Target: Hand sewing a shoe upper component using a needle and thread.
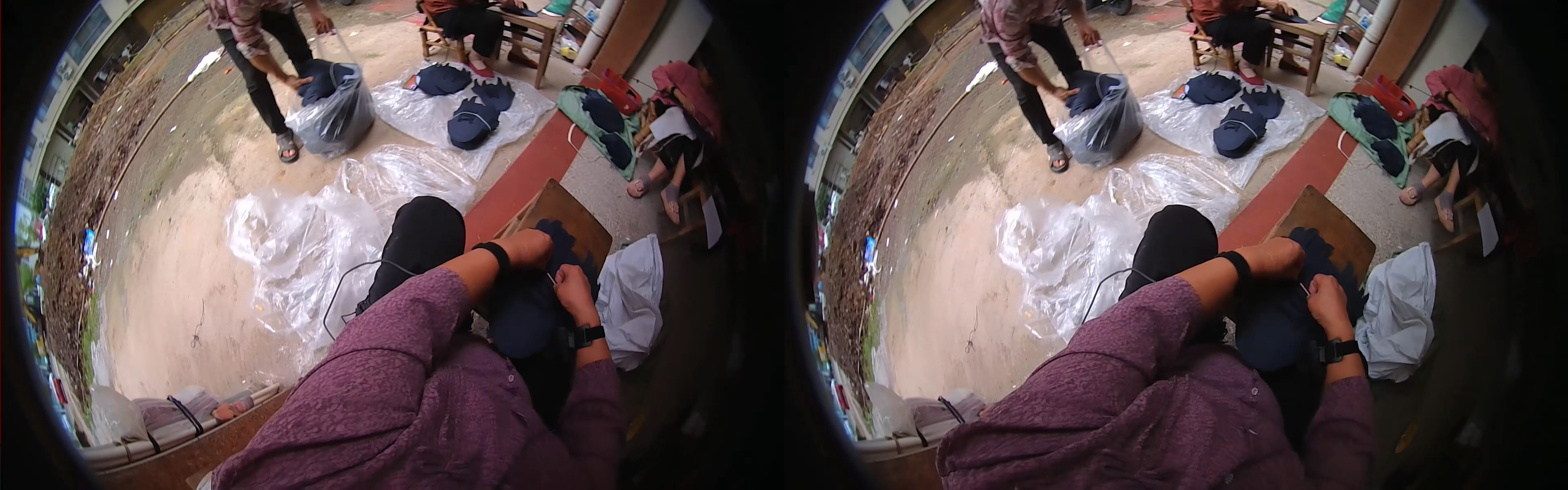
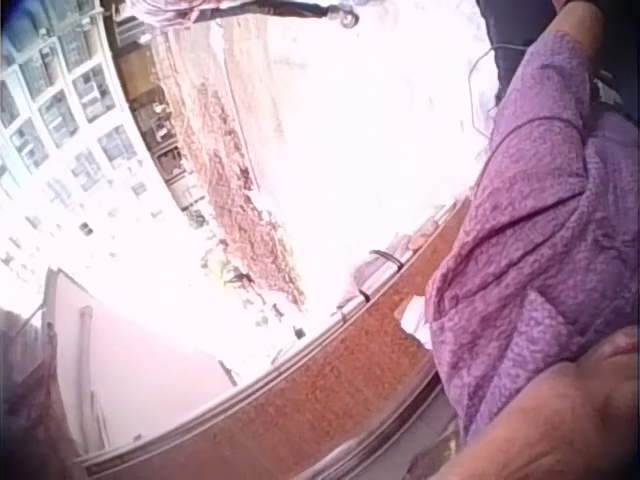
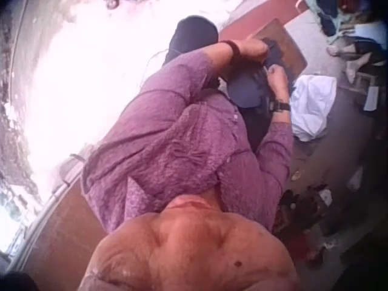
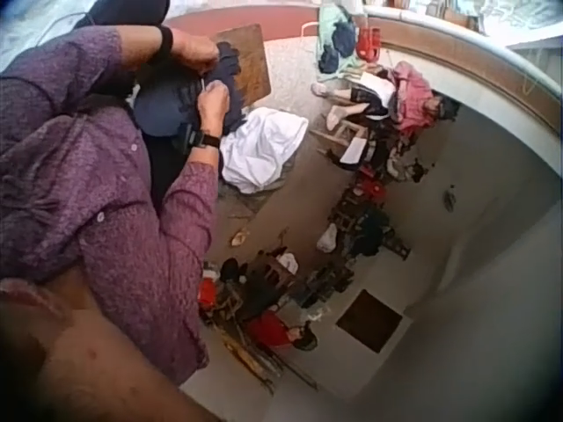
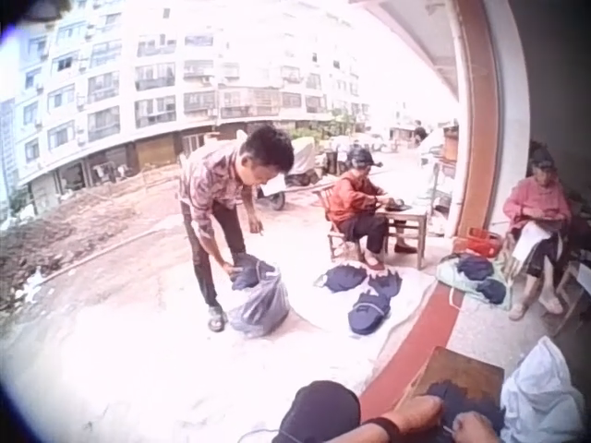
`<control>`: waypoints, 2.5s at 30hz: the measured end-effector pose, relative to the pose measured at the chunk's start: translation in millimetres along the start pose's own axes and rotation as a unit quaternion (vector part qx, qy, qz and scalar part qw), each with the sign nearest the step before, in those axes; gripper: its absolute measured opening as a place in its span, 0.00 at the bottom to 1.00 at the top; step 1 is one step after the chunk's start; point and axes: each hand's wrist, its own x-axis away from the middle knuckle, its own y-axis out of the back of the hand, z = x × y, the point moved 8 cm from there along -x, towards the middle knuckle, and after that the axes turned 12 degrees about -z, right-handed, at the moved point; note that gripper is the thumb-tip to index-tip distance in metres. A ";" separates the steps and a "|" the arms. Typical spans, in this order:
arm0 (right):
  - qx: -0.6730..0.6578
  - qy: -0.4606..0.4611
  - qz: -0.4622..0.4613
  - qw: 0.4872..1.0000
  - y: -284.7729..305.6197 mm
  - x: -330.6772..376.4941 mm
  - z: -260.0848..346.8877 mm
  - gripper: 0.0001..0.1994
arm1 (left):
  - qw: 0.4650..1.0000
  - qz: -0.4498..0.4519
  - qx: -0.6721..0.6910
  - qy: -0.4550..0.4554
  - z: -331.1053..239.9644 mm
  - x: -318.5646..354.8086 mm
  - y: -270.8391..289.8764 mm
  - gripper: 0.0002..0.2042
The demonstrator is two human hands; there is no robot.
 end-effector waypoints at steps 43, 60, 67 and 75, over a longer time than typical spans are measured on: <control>0.006 0.175 -0.121 0.977 12.3 20.2 24.1 0.07 | 0.990 0.008 0.073 0.120 13.3 20.1 15.6 0.09; -0.137 0.240 -0.056 0.960 18.6 20.7 -2.7 0.07 | 0.990 -0.002 0.052 0.131 5.3 22.0 15.7 0.07; -0.254 0.047 -0.011 0.966 38.7 52.2 -77.5 0.12 | 0.989 -0.007 0.056 0.138 3.9 26.5 18.1 0.06; -0.419 0.001 -0.162 0.894 45.5 37.5 -25.8 0.07 | 0.988 -0.024 0.053 0.141 -1.6 26.8 21.5 0.06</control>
